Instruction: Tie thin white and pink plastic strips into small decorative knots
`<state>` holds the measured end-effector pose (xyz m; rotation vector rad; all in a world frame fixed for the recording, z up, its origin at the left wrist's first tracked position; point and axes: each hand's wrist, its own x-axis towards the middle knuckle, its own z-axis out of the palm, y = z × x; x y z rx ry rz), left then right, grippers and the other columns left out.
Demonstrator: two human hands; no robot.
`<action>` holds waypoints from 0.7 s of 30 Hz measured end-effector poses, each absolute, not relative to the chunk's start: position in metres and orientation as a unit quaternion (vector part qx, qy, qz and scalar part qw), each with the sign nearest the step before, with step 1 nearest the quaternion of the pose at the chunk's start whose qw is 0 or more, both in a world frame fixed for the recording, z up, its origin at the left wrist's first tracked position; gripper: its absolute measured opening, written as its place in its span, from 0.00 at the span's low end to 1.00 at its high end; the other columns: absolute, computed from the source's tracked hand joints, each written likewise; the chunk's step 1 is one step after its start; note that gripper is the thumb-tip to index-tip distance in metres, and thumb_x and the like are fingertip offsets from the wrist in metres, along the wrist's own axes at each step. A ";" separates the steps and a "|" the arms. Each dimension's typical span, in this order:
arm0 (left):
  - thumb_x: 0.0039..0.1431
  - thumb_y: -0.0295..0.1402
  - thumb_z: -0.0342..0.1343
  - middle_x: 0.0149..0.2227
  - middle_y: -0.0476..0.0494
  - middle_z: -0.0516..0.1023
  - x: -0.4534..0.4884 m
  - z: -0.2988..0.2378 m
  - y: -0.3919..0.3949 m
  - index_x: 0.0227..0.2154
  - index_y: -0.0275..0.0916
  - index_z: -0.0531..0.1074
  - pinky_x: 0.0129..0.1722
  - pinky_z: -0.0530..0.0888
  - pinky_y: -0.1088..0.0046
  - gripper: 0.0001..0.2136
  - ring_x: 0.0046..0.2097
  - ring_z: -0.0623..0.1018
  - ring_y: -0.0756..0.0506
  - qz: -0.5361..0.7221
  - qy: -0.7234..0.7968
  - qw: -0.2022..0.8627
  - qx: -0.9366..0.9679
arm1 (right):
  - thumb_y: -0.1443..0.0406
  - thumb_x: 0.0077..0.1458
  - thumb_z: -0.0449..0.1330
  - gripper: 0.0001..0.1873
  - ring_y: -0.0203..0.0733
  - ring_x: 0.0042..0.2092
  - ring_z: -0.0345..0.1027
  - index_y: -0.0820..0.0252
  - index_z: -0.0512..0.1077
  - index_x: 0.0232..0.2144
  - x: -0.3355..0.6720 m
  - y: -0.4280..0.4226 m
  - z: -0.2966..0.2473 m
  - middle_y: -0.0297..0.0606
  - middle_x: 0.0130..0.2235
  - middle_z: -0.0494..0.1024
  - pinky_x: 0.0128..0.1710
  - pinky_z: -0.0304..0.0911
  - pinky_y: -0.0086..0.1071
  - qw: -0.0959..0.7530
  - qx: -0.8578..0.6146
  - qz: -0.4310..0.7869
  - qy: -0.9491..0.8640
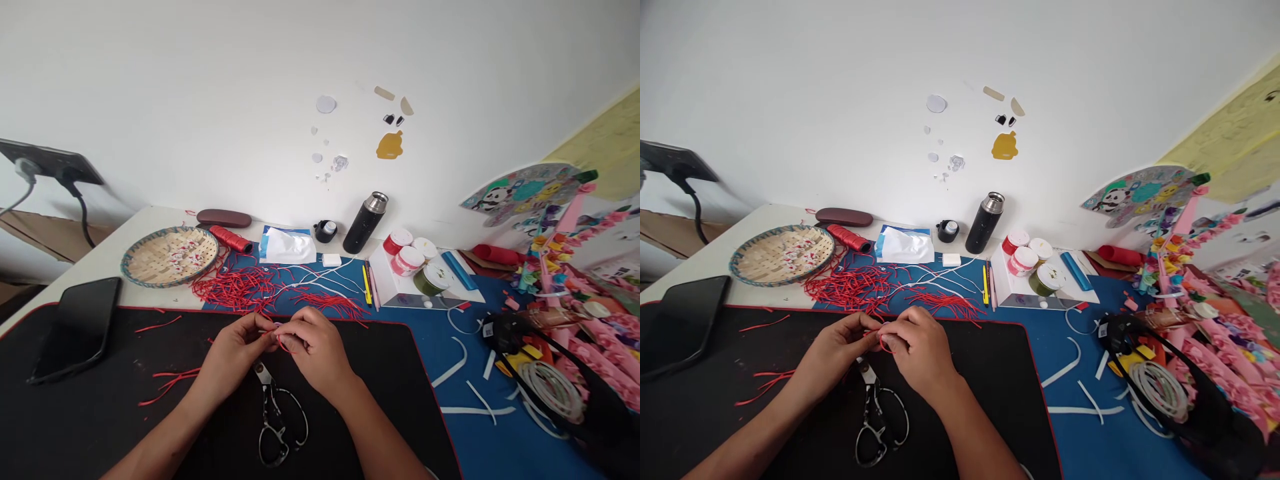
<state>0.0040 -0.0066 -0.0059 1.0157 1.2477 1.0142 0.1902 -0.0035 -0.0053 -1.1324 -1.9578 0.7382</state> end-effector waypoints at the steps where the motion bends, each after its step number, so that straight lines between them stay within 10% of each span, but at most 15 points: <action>1: 0.46 0.44 0.74 0.29 0.45 0.84 0.004 -0.007 -0.007 0.27 0.41 0.82 0.36 0.78 0.70 0.12 0.32 0.81 0.43 0.430 0.528 0.586 0.439 | 0.68 0.66 0.65 0.08 0.41 0.40 0.73 0.53 0.84 0.41 0.190 -0.003 -0.004 0.37 0.39 0.78 0.42 0.67 0.34 0.378 -0.444 0.305 -0.753; 21: 0.48 0.43 0.74 0.29 0.47 0.84 0.006 -0.008 -0.010 0.30 0.40 0.82 0.36 0.78 0.68 0.13 0.31 0.81 0.45 0.417 0.503 0.624 0.428 | 0.59 0.55 0.70 0.08 0.45 0.41 0.79 0.58 0.83 0.35 0.186 0.002 -0.007 0.38 0.38 0.86 0.44 0.71 0.36 0.413 -0.462 0.613 -0.490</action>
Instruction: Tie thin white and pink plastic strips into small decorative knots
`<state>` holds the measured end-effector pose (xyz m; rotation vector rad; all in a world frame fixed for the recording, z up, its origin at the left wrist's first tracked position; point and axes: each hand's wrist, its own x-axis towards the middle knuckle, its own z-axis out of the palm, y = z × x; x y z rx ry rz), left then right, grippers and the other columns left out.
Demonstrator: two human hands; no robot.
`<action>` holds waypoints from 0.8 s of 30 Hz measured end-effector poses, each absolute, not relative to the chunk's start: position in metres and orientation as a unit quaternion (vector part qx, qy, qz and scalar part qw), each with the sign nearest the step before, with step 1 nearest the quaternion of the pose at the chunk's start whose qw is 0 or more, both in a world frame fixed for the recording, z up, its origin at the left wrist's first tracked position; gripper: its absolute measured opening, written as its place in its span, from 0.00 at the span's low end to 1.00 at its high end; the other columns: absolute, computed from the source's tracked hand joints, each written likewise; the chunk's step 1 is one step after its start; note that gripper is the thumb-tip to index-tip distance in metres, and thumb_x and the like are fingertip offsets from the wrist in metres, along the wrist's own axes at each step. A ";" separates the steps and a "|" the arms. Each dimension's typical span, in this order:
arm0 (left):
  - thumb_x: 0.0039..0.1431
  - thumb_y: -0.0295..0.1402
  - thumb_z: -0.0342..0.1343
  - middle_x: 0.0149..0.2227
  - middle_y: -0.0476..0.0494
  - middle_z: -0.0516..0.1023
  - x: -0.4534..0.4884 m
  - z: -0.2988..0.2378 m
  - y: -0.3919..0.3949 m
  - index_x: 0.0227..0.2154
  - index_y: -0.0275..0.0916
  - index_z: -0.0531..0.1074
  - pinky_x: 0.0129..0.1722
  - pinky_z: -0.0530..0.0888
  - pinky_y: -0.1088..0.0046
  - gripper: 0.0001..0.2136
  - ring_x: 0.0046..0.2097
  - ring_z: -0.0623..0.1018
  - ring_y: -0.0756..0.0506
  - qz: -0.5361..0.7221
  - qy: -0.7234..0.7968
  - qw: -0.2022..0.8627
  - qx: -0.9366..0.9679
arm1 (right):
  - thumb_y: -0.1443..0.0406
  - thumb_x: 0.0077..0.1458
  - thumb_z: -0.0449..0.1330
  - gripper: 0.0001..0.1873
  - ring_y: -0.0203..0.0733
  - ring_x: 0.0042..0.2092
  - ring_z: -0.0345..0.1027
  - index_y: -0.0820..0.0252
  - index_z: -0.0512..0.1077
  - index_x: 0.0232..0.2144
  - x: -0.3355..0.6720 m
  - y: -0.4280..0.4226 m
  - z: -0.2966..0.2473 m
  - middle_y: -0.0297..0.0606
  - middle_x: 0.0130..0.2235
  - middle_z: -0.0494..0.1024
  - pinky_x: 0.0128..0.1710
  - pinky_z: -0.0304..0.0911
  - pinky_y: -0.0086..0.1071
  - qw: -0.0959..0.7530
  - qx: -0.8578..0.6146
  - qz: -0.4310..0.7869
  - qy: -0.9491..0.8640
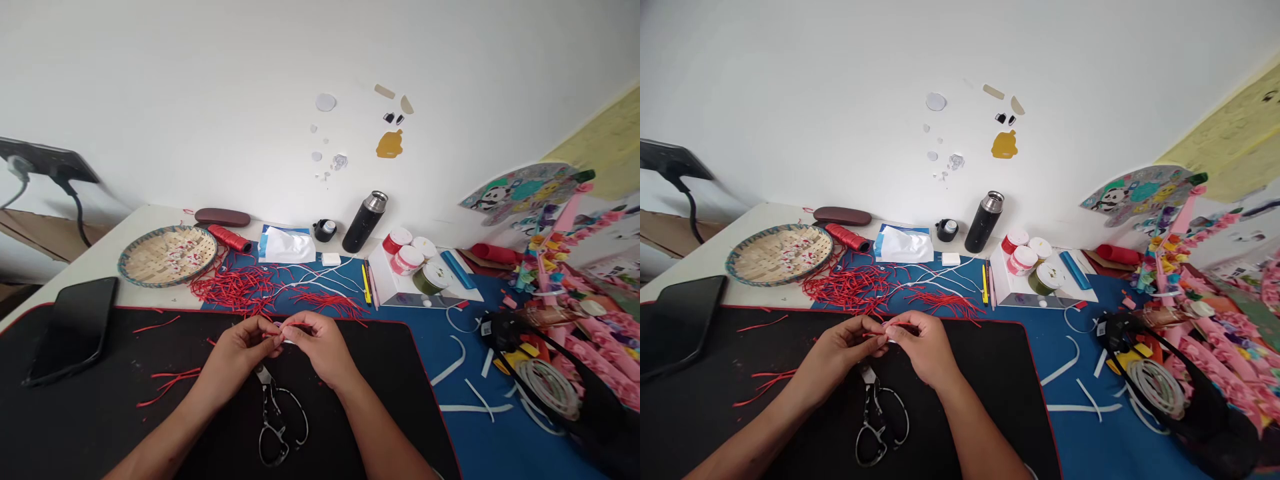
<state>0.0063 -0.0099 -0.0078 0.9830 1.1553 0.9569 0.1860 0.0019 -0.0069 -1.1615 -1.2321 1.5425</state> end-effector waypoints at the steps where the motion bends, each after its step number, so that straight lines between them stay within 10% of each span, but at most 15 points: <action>1: 0.48 0.43 0.74 0.29 0.47 0.84 0.006 -0.008 -0.010 0.30 0.40 0.82 0.36 0.78 0.68 0.13 0.32 0.81 0.45 0.417 0.502 0.624 0.429 | 0.59 0.55 0.70 0.08 0.45 0.41 0.79 0.57 0.83 0.35 0.186 0.002 -0.007 0.37 0.38 0.85 0.45 0.71 0.36 0.413 -0.456 0.622 -0.484; 16: 0.54 0.38 0.71 0.29 0.52 0.80 0.011 -0.009 -0.017 0.32 0.42 0.72 0.35 0.79 0.68 0.13 0.31 0.81 0.46 0.461 0.481 0.594 0.451 | 0.58 0.50 0.73 0.18 0.34 0.28 0.65 0.57 0.70 0.35 0.185 0.001 -0.003 0.30 0.29 0.76 0.26 0.50 0.26 0.412 -0.435 0.692 -0.402; 24: 0.56 0.39 0.67 0.33 0.48 0.84 0.011 -0.010 -0.018 0.36 0.42 0.79 0.36 0.78 0.67 0.09 0.34 0.81 0.44 0.440 0.500 0.565 0.487 | 0.59 0.53 0.71 0.11 0.35 0.31 0.66 0.58 0.77 0.36 0.186 0.000 -0.003 0.32 0.31 0.76 0.27 0.54 0.28 0.403 -0.444 0.670 -0.438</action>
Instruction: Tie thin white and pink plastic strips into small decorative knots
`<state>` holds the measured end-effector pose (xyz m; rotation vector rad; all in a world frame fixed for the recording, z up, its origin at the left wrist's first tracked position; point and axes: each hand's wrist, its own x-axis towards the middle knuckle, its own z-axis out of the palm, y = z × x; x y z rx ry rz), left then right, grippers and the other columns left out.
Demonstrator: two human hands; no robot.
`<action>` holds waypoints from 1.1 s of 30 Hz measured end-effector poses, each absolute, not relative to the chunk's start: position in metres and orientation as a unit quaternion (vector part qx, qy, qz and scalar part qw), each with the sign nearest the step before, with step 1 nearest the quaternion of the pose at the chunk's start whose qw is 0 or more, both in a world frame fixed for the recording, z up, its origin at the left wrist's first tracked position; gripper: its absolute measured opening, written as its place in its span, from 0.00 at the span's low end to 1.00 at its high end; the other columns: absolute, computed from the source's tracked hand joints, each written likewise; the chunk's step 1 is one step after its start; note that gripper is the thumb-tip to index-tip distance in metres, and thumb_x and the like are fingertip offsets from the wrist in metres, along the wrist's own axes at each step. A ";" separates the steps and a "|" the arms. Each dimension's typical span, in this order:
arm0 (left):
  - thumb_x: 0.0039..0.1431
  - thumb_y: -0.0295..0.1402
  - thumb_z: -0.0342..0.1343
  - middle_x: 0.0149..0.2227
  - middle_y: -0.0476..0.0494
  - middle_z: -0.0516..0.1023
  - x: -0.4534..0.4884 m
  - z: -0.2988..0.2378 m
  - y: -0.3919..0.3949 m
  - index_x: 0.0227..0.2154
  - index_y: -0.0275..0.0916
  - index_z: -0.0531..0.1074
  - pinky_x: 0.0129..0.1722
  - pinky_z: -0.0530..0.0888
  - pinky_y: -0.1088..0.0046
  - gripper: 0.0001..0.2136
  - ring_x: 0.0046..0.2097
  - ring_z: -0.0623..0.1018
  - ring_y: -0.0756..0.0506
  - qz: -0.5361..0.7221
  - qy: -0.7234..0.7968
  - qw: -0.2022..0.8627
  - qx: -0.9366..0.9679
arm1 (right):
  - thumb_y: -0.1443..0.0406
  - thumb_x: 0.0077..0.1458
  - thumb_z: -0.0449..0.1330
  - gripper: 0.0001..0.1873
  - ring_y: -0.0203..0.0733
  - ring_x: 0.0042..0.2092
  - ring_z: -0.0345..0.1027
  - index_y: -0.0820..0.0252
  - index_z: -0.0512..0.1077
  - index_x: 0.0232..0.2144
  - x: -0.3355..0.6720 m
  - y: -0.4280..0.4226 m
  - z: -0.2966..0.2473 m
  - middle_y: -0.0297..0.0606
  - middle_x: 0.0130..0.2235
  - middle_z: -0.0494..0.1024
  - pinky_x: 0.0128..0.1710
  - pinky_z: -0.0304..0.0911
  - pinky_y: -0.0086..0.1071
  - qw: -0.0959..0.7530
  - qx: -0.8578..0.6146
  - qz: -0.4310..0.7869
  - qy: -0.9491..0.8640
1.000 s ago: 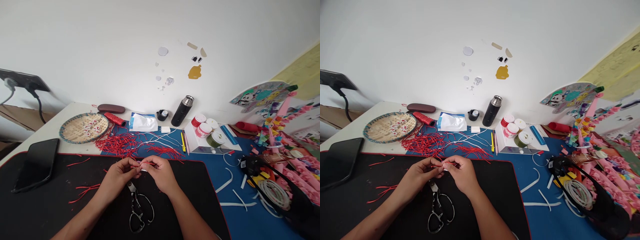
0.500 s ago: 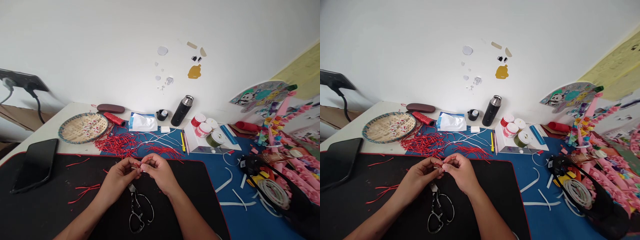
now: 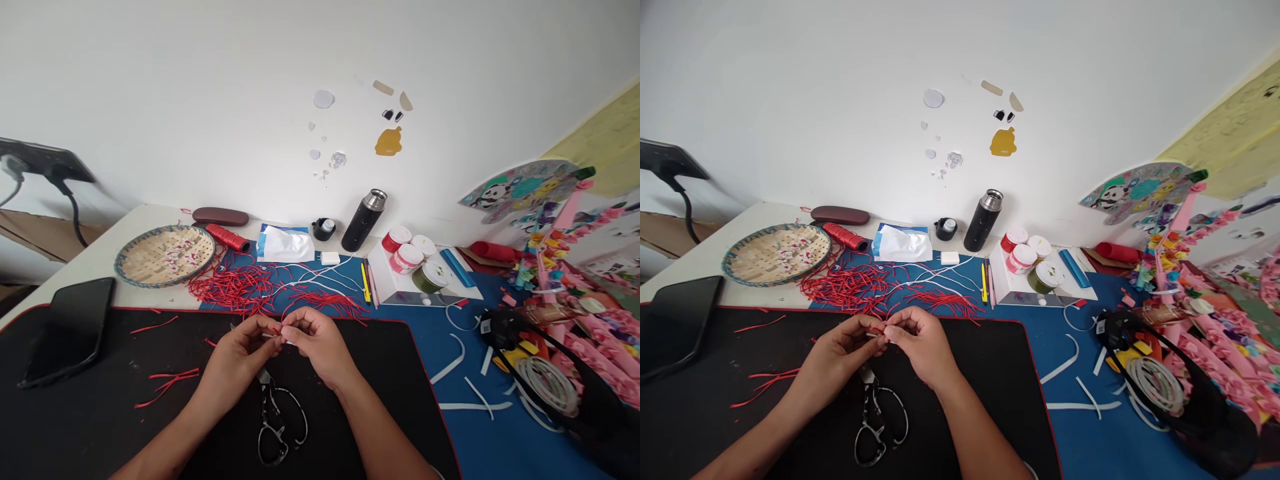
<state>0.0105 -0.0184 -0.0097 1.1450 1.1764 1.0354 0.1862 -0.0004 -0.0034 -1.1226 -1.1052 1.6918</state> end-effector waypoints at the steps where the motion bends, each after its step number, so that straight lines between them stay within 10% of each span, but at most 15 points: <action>1: 0.57 0.40 0.67 0.33 0.47 0.84 0.011 -0.009 -0.019 0.36 0.42 0.80 0.37 0.78 0.67 0.09 0.34 0.81 0.44 0.436 0.505 0.560 0.491 | 0.60 0.54 0.70 0.11 0.36 0.31 0.67 0.58 0.78 0.37 0.186 0.000 -0.004 0.32 0.32 0.77 0.28 0.56 0.28 0.404 -0.444 0.666 -0.442; 26: 0.59 0.37 0.65 0.38 0.49 0.84 0.009 -0.011 -0.019 0.41 0.45 0.73 0.41 0.79 0.66 0.09 0.41 0.84 0.42 0.429 0.500 0.555 0.507 | 0.67 0.61 0.65 0.11 0.45 0.45 0.78 0.51 0.86 0.42 0.187 -0.003 0.000 0.37 0.43 0.85 0.47 0.70 0.38 0.367 -0.459 0.548 -0.596; 33: 0.61 0.35 0.62 0.35 0.50 0.85 0.007 -0.011 -0.021 0.56 0.47 0.74 0.40 0.77 0.68 0.20 0.39 0.83 0.42 0.408 0.525 0.503 0.553 | 0.70 0.61 0.65 0.10 0.43 0.44 0.76 0.51 0.85 0.38 0.187 -0.001 0.002 0.35 0.40 0.82 0.47 0.68 0.36 0.357 -0.455 0.532 -0.618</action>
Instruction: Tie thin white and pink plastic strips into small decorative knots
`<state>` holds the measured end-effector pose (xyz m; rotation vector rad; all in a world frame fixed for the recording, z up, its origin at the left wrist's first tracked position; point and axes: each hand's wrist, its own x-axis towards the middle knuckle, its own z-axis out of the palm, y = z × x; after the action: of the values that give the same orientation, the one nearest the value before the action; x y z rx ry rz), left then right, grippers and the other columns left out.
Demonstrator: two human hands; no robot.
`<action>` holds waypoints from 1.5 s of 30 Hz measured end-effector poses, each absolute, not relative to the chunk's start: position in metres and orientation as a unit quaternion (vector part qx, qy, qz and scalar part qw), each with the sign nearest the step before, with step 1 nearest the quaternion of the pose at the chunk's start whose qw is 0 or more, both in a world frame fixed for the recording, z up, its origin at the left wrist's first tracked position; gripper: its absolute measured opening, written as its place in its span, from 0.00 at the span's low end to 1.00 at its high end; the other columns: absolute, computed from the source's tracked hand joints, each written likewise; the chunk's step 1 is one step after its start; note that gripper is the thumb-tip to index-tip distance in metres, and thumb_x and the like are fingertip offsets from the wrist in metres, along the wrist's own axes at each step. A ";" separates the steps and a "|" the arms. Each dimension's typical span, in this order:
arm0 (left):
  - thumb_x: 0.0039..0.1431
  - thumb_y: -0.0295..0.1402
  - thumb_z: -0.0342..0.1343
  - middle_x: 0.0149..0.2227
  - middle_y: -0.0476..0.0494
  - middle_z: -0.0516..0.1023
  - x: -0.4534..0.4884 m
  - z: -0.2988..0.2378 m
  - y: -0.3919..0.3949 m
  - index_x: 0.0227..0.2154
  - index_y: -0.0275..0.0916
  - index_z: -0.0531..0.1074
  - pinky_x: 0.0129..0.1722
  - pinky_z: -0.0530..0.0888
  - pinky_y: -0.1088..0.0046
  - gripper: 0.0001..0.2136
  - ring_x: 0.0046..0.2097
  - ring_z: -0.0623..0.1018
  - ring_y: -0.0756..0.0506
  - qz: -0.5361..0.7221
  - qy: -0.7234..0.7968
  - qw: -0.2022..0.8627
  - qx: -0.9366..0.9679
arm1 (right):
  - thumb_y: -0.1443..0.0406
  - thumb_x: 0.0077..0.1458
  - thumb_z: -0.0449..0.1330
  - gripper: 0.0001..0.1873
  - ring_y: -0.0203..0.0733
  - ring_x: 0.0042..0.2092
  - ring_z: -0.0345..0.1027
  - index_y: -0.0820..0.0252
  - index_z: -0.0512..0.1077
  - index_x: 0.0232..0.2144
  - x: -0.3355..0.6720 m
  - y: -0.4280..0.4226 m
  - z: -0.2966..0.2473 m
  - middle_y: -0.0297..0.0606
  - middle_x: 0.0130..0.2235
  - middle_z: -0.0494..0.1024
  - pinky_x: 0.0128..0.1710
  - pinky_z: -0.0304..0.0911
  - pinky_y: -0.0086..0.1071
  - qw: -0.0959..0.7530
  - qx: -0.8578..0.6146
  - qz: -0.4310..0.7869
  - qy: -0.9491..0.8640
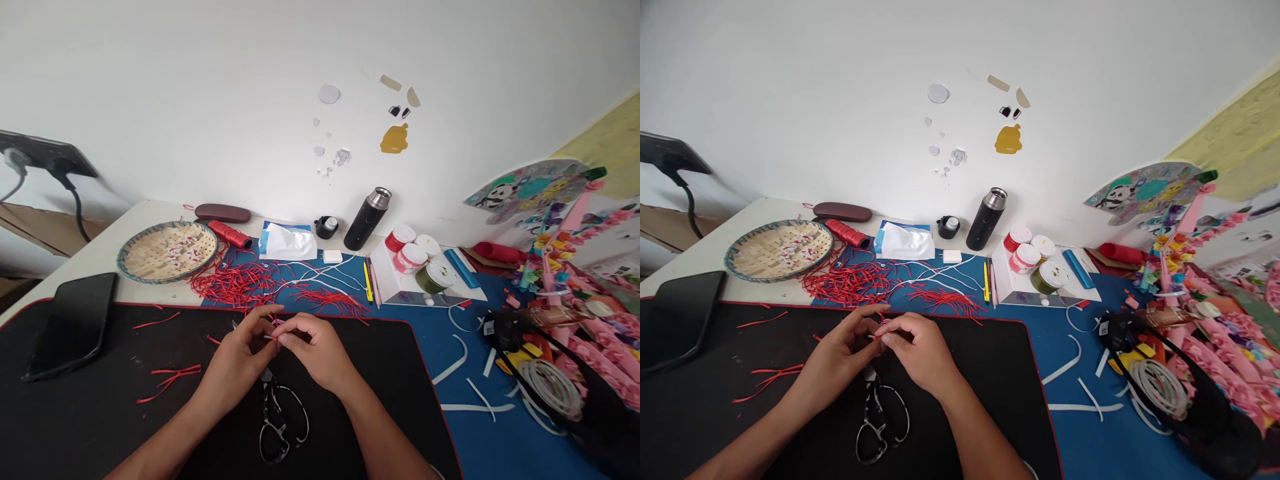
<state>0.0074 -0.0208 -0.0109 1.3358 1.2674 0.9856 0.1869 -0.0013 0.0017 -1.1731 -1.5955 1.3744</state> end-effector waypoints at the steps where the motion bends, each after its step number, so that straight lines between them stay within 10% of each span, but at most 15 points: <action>1: 0.60 0.36 0.62 0.36 0.49 0.85 0.007 -0.010 -0.021 0.57 0.48 0.75 0.41 0.77 0.67 0.21 0.40 0.83 0.42 0.409 0.525 0.500 0.555 | 0.70 0.61 0.65 0.10 0.43 0.44 0.76 0.52 0.85 0.38 0.187 -0.001 0.002 0.35 0.41 0.82 0.48 0.68 0.36 0.356 -0.453 0.533 -0.619; 15: 0.51 0.45 0.70 0.29 0.46 0.85 0.007 -0.004 -0.014 0.29 0.43 0.83 0.35 0.80 0.67 0.11 0.32 0.83 0.42 0.400 0.525 0.583 0.474 | 0.62 0.58 0.66 0.06 0.44 0.45 0.77 0.56 0.82 0.36 0.187 -0.002 -0.003 0.36 0.39 0.83 0.46 0.69 0.36 0.382 -0.436 0.636 -0.509; 24: 0.49 0.47 0.73 0.28 0.44 0.85 0.005 -0.007 -0.012 0.28 0.41 0.84 0.32 0.78 0.69 0.14 0.31 0.83 0.42 0.385 0.528 0.604 0.456 | 0.54 0.55 0.71 0.13 0.31 0.25 0.51 0.57 0.80 0.35 0.187 -0.001 -0.002 0.31 0.31 0.74 0.24 0.46 0.27 0.362 -0.441 0.692 -0.442; 45: 0.45 0.45 0.76 0.30 0.43 0.87 0.000 -0.010 -0.009 0.28 0.41 0.85 0.35 0.82 0.67 0.14 0.31 0.84 0.41 0.388 0.546 0.616 0.415 | 0.72 0.58 0.63 0.07 0.39 0.35 0.67 0.54 0.74 0.34 0.183 -0.005 -0.002 0.32 0.36 0.76 0.36 0.60 0.33 0.364 -0.499 0.429 -0.659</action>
<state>0.0002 -0.0091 -0.0102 0.9565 1.2585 0.8931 0.1832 -0.0054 -0.0019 -1.2832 -1.6960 1.1039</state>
